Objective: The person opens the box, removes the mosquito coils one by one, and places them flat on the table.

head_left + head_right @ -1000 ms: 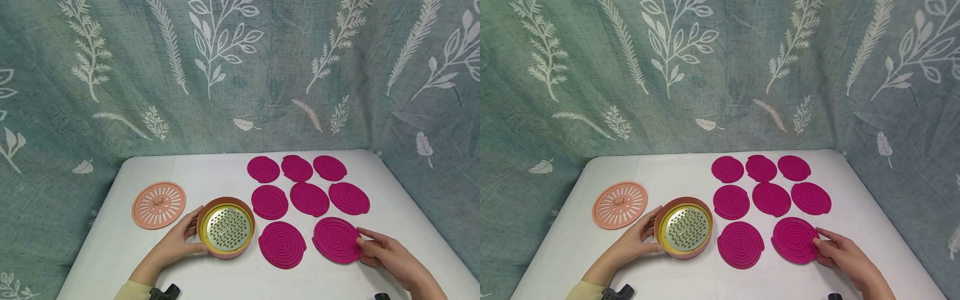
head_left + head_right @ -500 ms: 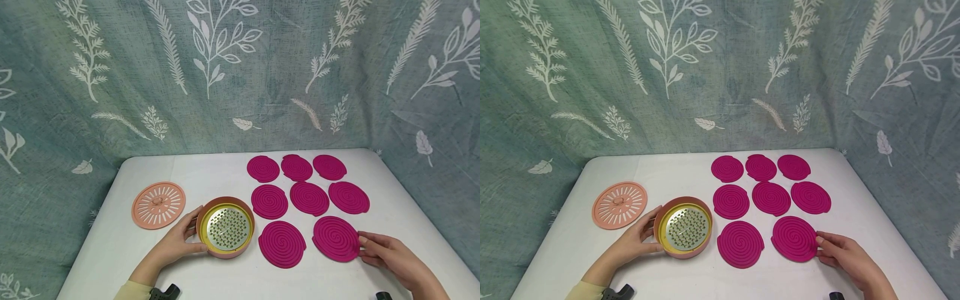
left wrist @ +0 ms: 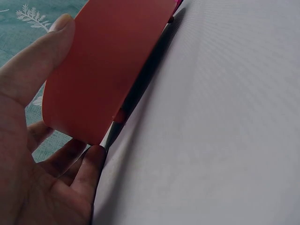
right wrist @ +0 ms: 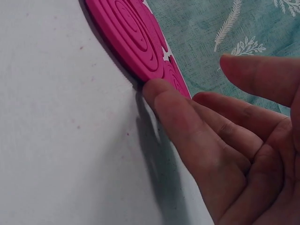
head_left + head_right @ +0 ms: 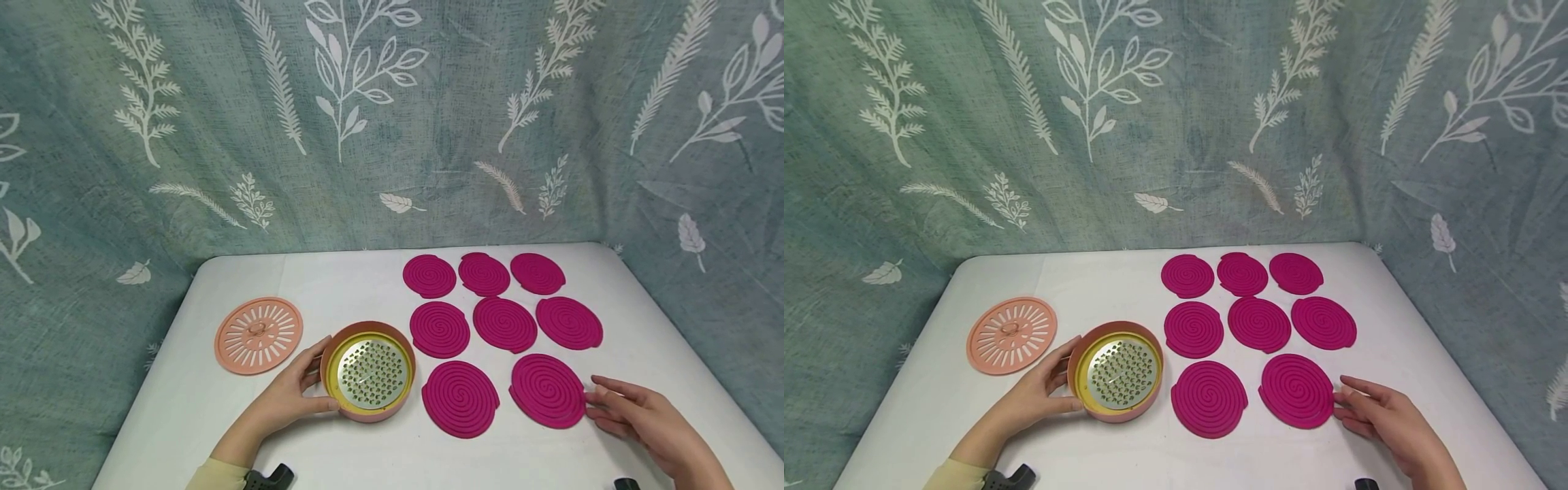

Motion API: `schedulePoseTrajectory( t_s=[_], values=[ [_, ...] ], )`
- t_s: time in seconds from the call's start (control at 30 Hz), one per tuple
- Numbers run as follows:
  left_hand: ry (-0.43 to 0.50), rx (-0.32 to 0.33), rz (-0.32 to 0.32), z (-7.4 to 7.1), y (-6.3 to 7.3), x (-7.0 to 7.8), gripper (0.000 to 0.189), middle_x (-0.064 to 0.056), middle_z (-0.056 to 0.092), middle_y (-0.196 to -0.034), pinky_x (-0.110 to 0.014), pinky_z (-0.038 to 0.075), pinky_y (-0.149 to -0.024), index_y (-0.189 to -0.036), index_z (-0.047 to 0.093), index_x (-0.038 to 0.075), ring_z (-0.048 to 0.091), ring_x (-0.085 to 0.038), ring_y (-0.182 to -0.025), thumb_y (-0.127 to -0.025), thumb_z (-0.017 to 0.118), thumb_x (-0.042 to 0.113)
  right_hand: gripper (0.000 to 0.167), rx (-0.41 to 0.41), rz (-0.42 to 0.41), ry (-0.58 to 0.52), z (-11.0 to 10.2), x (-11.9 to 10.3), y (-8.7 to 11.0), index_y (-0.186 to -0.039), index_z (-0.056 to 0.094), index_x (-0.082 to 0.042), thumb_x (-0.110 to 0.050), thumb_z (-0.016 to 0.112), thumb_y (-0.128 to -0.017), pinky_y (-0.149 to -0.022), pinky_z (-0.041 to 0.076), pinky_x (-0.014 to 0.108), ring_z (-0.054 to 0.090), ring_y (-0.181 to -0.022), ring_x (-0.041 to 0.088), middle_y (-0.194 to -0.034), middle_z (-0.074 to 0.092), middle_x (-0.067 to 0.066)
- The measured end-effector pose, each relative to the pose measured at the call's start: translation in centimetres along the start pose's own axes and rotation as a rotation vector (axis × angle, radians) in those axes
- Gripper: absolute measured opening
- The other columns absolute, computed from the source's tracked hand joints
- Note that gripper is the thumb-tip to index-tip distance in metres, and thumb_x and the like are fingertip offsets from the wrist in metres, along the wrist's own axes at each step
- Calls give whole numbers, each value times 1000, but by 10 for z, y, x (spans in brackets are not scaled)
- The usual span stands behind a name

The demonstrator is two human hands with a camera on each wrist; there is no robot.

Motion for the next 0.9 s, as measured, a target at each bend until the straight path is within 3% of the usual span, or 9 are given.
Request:
schedulePoseTrajectory(
  t_s=[0.53, 0.9],
  values=[
    [6, -3, -11, 0, 0, 1, 113, 7, 39, -151, -23, 39, -111, -157, 29, 24, 42, -16, -135, -65, 95, 27, 75, 44, -13, -137, -1, 8, 0, -152, 19, 10, -27, 59, -101, -88, 59, 39, 70, -100, 21, -115, 69, 14],
    [5, 1, -13, 1, 0, 1, 113, 7, 39, -151, -24, 39, -111, -157, 29, 25, 42, -16, -135, -64, 95, 28, 70, 37, -28, -214, -4, 14, -5, -151, 25, 9, -25, 61, -100, -87, 59, 39, 70, -99, 23, -111, 71, 11]
  ],
)
Point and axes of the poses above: each hand's wrist, its own y-axis away from the middle knuckle, its own z-axis out of the palm, x = y × z, the point moved 6 cm from there along -y, towards the middle knuckle
